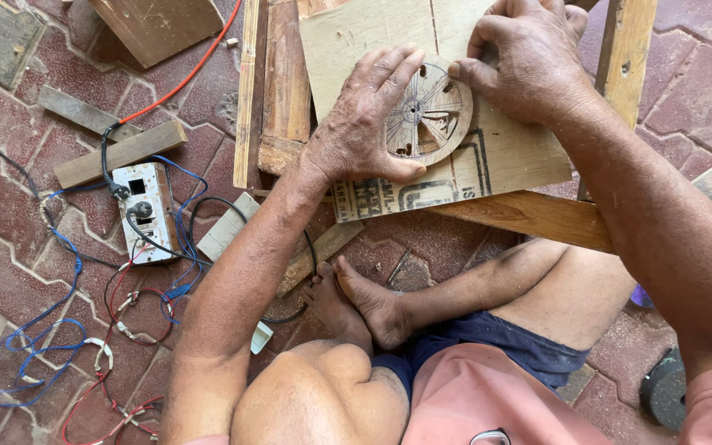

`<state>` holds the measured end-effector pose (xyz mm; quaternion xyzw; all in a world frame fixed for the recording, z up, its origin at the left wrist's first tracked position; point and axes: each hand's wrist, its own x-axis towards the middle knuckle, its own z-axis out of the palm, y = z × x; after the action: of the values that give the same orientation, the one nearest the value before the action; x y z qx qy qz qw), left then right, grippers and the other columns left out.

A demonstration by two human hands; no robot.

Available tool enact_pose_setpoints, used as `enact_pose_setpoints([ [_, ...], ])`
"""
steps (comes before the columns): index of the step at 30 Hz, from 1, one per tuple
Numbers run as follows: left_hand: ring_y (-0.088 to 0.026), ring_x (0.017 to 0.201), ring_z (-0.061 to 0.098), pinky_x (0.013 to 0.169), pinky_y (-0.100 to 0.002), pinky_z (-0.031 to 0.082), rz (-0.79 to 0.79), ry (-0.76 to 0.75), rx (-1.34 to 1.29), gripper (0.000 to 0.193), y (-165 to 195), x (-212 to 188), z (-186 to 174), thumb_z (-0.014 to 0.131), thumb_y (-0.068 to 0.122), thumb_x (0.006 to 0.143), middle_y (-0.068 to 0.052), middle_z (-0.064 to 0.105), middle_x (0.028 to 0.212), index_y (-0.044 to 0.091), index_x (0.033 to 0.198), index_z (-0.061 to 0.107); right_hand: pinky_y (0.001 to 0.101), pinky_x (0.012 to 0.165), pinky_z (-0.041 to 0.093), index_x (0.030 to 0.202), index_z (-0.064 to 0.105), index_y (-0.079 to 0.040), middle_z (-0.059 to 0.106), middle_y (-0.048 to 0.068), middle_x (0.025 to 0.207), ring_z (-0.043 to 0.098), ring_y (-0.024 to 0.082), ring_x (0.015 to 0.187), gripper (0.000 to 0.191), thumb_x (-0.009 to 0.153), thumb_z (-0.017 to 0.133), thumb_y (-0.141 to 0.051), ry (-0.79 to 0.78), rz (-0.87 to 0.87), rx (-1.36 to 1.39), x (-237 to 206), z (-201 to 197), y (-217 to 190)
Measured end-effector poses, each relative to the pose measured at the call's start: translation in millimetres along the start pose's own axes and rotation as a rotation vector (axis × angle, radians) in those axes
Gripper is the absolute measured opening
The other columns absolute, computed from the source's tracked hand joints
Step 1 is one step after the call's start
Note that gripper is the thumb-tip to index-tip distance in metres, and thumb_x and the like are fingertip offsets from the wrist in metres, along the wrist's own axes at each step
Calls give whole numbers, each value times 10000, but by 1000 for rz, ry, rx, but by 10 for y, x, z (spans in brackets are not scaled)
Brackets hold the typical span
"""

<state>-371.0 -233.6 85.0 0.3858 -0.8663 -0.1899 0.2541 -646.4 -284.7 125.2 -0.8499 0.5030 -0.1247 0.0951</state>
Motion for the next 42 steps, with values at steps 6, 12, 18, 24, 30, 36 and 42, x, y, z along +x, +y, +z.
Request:
enact_pose_setpoints([
  [6, -419, 1527, 280, 1311, -535, 275, 18, 12, 6, 1297, -37, 4, 13, 937, 553, 652, -215, 323, 1621, 65, 1629, 237, 543, 1011, 272, 913, 771, -147, 603, 78, 1230, 431, 319, 1290, 387, 995, 802, -524, 26, 2, 3, -1, -2, -15],
  [12, -424, 1520, 280, 1304, -537, 275, 13, 13, 7, 1290, -33, 13, 25, 933, 555, 651, -219, 321, 1617, 63, 1623, 241, 545, 991, 277, 903, 771, -151, 612, 80, 1229, 435, 327, 1286, 376, 995, 811, -513, 45, -10, -31, -3, -1, -9],
  [18, -432, 1527, 271, 1306, -537, 278, 6, 21, 21, 1278, -16, 11, 1, 932, 566, 666, -215, 314, 1626, 70, 1627, 250, 554, 981, 281, 901, 771, -150, 621, 75, 1215, 454, 326, 1268, 362, 998, 806, -497, 44, -3, -9, -12, -21, -26],
  [24, -428, 1525, 276, 1304, -537, 272, 4, 18, 12, 1268, -7, 20, -1, 926, 550, 664, -212, 320, 1622, 64, 1623, 256, 552, 991, 286, 888, 770, -148, 620, 80, 1196, 462, 322, 1262, 371, 998, 809, -499, 52, -4, -5, -4, -16, -31],
  [30, -426, 1525, 275, 1307, -532, 281, 17, 32, 16, 1264, -25, 36, 17, 932, 556, 673, -214, 318, 1620, 56, 1620, 261, 546, 969, 286, 896, 776, -152, 626, 72, 1172, 467, 317, 1244, 373, 1006, 806, -506, 64, -4, -4, -15, 7, 4],
  [36, -417, 1530, 281, 1315, -527, 287, 24, 47, 9, 1249, -28, 28, 37, 932, 547, 681, -202, 322, 1625, 59, 1623, 273, 540, 971, 291, 907, 770, -147, 638, 69, 1129, 484, 315, 1250, 375, 1020, 806, -503, 90, -44, -28, -24, 19, 36],
  [42, -415, 1525, 280, 1308, -527, 288, 14, 37, 11, 1252, -4, 26, 16, 935, 541, 658, -193, 325, 1618, 60, 1615, 287, 542, 980, 284, 890, 764, -148, 623, 74, 1156, 455, 325, 1275, 379, 1007, 811, -505, 75, -29, -14, -23, 20, 23],
])
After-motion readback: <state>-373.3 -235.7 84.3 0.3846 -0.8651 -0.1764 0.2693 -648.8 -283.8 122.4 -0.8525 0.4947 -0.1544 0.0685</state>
